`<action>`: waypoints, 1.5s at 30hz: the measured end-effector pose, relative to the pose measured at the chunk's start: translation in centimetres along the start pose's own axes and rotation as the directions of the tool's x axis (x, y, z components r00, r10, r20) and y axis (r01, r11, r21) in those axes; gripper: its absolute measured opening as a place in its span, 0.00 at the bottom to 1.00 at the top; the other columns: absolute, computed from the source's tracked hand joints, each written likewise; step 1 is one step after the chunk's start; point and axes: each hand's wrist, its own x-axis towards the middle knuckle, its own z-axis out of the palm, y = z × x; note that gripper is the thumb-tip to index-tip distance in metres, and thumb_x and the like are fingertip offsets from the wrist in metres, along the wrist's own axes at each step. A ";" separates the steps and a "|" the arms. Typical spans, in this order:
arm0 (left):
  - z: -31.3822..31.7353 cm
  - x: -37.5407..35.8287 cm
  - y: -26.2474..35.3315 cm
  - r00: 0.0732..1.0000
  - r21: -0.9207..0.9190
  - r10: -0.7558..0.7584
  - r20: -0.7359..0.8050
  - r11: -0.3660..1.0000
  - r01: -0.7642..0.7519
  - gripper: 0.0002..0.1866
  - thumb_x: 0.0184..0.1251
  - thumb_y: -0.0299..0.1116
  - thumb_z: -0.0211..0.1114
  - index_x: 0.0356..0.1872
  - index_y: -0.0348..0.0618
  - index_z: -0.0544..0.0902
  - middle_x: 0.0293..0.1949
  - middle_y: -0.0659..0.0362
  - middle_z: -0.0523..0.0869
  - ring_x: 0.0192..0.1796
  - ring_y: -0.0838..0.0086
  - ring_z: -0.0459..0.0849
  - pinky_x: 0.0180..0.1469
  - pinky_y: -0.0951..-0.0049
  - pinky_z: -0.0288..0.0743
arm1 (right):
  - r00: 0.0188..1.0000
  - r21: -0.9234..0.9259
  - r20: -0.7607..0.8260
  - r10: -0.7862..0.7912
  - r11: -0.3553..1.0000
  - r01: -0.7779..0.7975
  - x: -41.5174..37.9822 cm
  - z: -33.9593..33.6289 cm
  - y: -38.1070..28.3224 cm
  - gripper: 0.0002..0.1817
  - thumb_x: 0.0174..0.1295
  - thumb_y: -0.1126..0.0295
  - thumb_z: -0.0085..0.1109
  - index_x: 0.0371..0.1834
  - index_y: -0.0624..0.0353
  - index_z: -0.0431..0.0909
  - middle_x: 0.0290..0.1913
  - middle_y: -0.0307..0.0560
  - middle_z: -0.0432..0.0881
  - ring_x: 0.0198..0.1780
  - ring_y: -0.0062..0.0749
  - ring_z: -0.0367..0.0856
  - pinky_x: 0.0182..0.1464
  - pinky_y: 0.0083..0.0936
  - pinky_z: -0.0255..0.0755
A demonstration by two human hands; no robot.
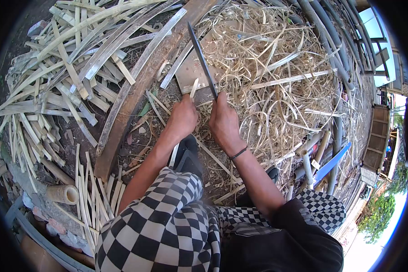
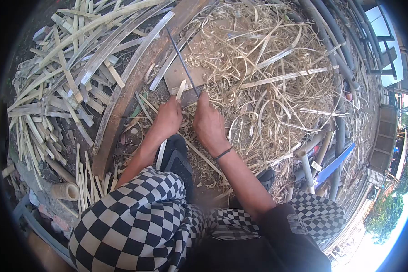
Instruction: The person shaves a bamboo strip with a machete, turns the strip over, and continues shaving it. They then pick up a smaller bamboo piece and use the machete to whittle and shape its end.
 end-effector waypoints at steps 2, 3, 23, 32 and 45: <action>-0.1 0.0 0.4 0.997 0.010 -0.074 0.014 0.997 0.074 0.11 0.77 0.30 0.51 0.43 0.29 0.76 0.32 0.31 0.84 0.40 0.32 0.83 0.44 0.38 0.74 | 0.990 -0.127 0.123 0.072 0.990 -0.056 0.3 0.2 -0.1 0.13 0.65 0.78 0.48 0.51 0.62 0.61 0.28 0.72 0.82 0.33 0.70 0.83 0.35 0.61 0.75; 0.0 0.0 0.3 0.997 0.009 -0.070 0.018 0.997 0.070 0.11 0.77 0.30 0.51 0.43 0.29 0.76 0.32 0.31 0.84 0.40 0.32 0.83 0.44 0.38 0.74 | 0.990 -0.128 0.119 0.076 0.990 -0.060 0.4 0.2 0.2 0.13 0.65 0.78 0.48 0.51 0.62 0.61 0.28 0.72 0.82 0.33 0.70 0.83 0.35 0.61 0.75; -1.7 1.9 -0.1 0.992 0.052 -0.033 0.119 0.998 0.026 0.16 0.76 0.33 0.51 0.47 0.26 0.78 0.40 0.30 0.85 0.47 0.35 0.84 0.54 0.42 0.76 | 0.994 -0.151 0.096 0.048 0.988 -0.033 0.3 0.6 0.4 0.11 0.65 0.79 0.48 0.47 0.63 0.61 0.25 0.69 0.81 0.32 0.70 0.82 0.35 0.62 0.74; -4.0 2.3 3.0 0.914 -0.093 -0.277 0.297 0.944 0.316 0.19 0.78 0.35 0.49 0.47 0.24 0.79 0.39 0.29 0.85 0.47 0.35 0.85 0.55 0.44 0.78 | 0.997 -0.184 0.060 -0.043 0.981 0.054 0.2 0.9 1.6 0.11 0.64 0.80 0.48 0.48 0.62 0.62 0.25 0.69 0.81 0.31 0.70 0.82 0.34 0.62 0.73; -1.7 2.4 0.7 0.989 0.151 -0.044 0.142 0.988 0.022 0.18 0.77 0.33 0.50 0.48 0.23 0.78 0.38 0.29 0.85 0.45 0.36 0.86 0.53 0.44 0.78 | 0.997 -0.094 0.083 -0.009 0.995 0.017 0.0 -0.5 0.5 0.20 0.63 0.79 0.50 0.58 0.63 0.62 0.28 0.70 0.83 0.32 0.70 0.84 0.36 0.62 0.75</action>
